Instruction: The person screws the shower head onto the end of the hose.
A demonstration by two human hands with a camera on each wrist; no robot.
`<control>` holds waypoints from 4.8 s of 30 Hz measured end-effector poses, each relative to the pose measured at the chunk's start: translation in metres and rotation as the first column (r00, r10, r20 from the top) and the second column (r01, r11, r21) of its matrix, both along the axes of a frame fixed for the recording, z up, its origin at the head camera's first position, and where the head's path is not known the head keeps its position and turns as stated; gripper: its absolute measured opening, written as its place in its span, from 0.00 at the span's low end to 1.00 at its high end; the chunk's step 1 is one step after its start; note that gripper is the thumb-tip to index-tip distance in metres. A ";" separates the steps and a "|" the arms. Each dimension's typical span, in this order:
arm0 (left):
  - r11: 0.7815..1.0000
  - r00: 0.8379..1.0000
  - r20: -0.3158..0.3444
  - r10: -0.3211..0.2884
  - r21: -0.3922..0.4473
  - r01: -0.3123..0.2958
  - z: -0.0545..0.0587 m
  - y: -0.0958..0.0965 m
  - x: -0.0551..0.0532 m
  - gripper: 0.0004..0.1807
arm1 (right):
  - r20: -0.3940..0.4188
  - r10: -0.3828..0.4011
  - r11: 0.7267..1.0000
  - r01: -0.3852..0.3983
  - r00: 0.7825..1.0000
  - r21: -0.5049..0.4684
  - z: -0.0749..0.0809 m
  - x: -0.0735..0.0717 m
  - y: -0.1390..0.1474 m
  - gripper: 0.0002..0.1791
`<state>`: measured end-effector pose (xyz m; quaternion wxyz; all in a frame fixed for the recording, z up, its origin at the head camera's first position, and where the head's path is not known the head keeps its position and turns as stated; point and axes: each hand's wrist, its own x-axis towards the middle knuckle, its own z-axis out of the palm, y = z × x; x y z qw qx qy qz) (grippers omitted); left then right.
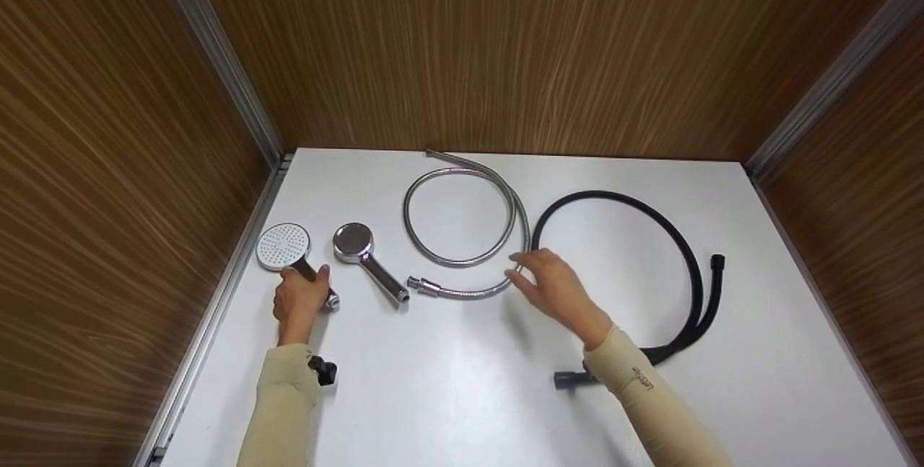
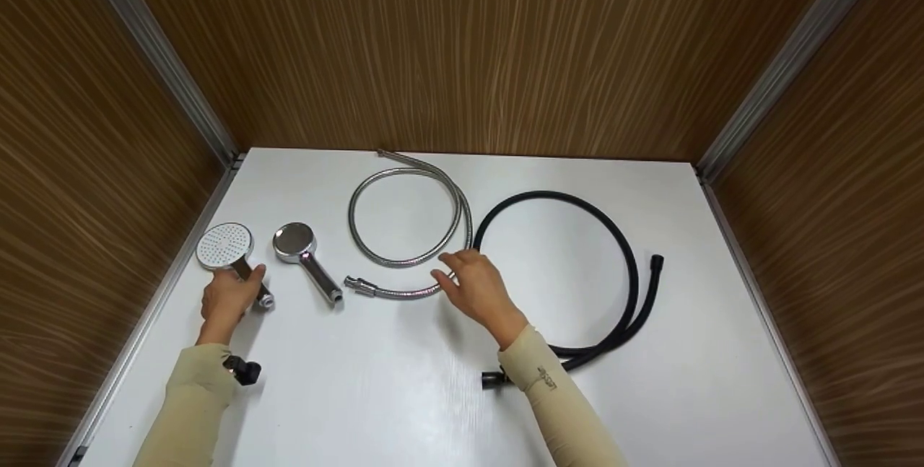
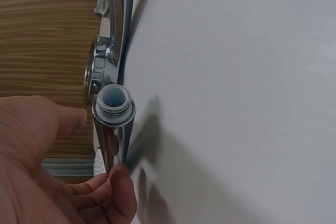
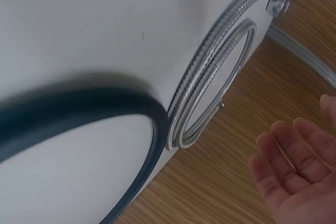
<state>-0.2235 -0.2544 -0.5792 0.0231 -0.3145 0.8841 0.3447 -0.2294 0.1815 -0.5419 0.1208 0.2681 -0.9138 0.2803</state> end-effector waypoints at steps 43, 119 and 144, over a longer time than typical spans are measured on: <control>0.832 0.982 -0.041 0.182 0.539 -0.132 -0.012 -0.003 -0.008 0.20 | 0.007 0.197 0.973 -0.196 0.980 0.120 -0.048 -0.021 -0.087 0.17; 0.271 0.922 -0.218 0.321 0.953 0.131 0.007 0.051 -0.017 0.03 | 0.129 0.233 0.968 -0.243 0.964 0.068 -0.034 -0.025 -0.128 0.13; 0.247 0.858 -0.288 0.425 0.949 0.196 0.016 0.102 -0.013 0.19 | 0.117 0.231 0.971 -0.235 0.966 0.029 -0.030 -0.020 -0.131 0.14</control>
